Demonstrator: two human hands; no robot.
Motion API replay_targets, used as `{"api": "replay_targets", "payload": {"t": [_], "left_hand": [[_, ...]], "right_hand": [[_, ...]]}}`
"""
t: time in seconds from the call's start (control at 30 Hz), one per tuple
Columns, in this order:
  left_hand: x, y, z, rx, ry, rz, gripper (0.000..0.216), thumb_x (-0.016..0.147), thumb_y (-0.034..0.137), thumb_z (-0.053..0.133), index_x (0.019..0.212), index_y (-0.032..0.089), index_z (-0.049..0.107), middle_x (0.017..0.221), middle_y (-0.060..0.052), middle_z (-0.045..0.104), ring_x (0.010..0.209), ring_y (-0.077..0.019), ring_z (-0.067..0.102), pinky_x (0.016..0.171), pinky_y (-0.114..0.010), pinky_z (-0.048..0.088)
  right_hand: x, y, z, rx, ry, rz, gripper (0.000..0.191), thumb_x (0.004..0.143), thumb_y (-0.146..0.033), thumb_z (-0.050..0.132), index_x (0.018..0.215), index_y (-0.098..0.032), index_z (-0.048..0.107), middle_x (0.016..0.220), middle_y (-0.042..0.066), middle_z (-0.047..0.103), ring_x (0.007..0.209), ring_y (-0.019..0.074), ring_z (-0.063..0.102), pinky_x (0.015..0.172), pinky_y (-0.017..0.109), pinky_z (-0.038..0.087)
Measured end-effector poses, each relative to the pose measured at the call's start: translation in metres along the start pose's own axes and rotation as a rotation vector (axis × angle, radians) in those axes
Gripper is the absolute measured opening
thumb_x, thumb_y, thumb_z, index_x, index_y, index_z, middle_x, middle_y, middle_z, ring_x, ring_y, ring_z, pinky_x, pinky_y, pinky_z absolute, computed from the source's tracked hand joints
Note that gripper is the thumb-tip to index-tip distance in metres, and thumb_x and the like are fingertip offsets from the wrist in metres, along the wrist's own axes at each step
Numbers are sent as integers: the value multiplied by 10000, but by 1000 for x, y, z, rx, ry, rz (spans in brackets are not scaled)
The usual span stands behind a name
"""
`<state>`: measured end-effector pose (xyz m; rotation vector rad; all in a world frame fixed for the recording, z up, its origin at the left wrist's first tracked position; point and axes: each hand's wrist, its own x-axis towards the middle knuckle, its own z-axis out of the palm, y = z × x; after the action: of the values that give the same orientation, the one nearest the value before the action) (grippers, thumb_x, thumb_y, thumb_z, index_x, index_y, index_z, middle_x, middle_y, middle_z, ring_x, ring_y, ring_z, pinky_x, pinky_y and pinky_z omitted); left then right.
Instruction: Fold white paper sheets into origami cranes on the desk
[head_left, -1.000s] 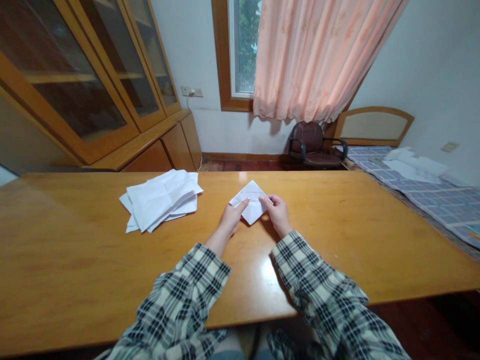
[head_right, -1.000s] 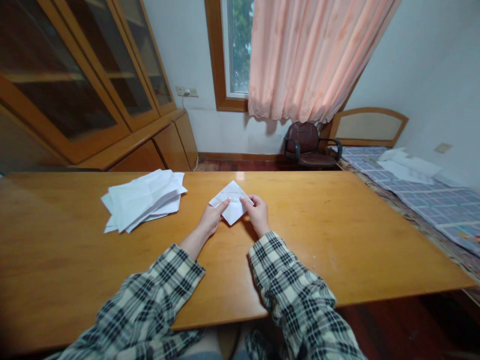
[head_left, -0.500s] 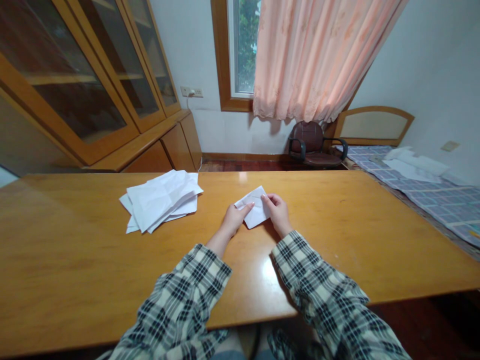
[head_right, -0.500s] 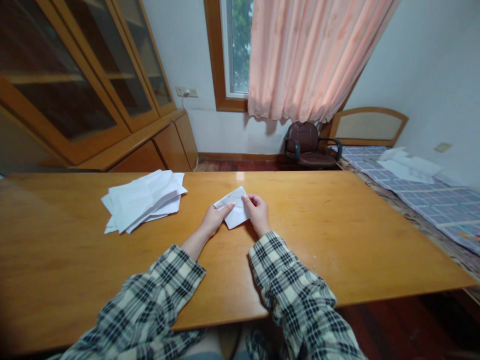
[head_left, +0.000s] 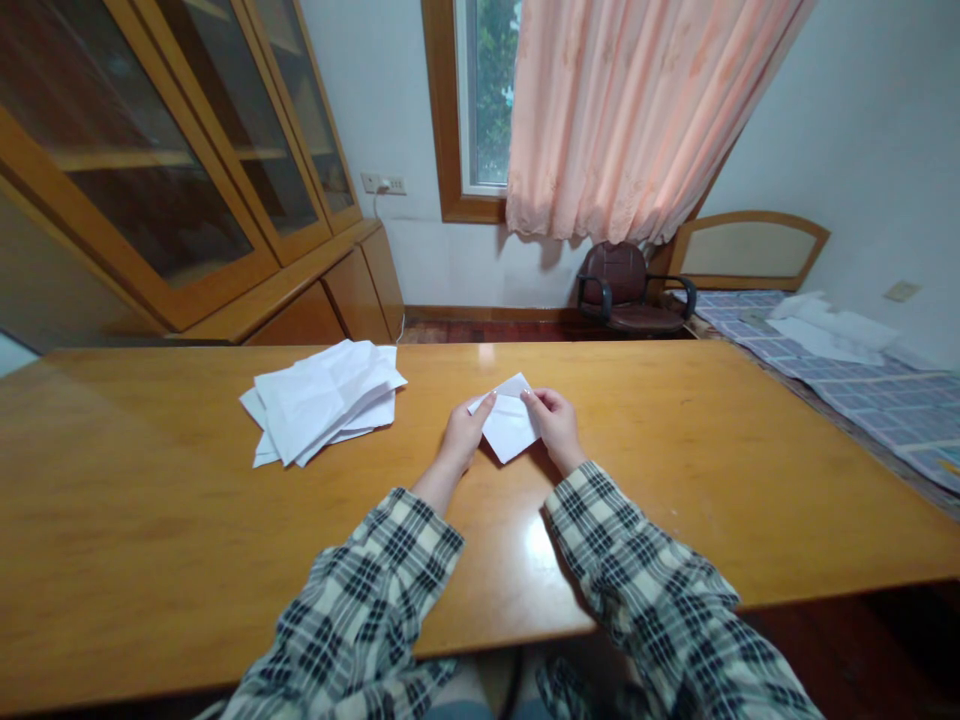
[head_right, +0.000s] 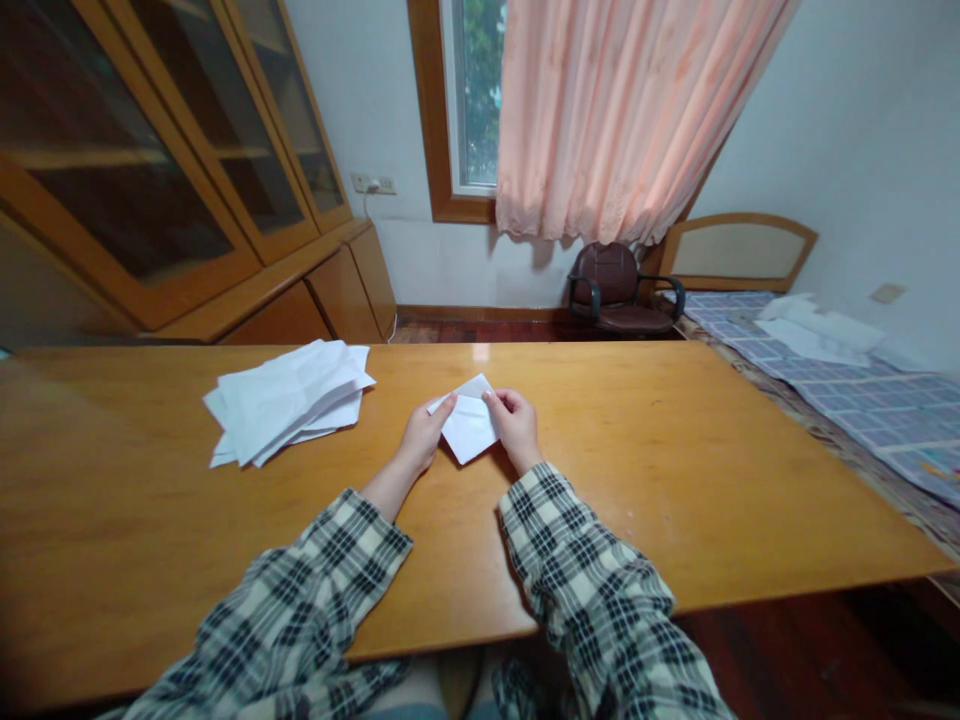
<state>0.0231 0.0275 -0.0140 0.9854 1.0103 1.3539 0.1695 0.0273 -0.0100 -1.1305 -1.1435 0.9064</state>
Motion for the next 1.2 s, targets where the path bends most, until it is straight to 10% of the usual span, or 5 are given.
{"api": "replay_targets", "payload": {"t": [1.2], "left_hand": [[15,-12,-11,82,238,92,611,769,718,504,873,137,661,878,-116,731,834,-250,683,718,-299,507]], "right_hand": [[-1,-1,-2,-137,-30,18,398,796,-553,574,698,-172,635,537,-18,555,484,122,479,470,237,358]]}}
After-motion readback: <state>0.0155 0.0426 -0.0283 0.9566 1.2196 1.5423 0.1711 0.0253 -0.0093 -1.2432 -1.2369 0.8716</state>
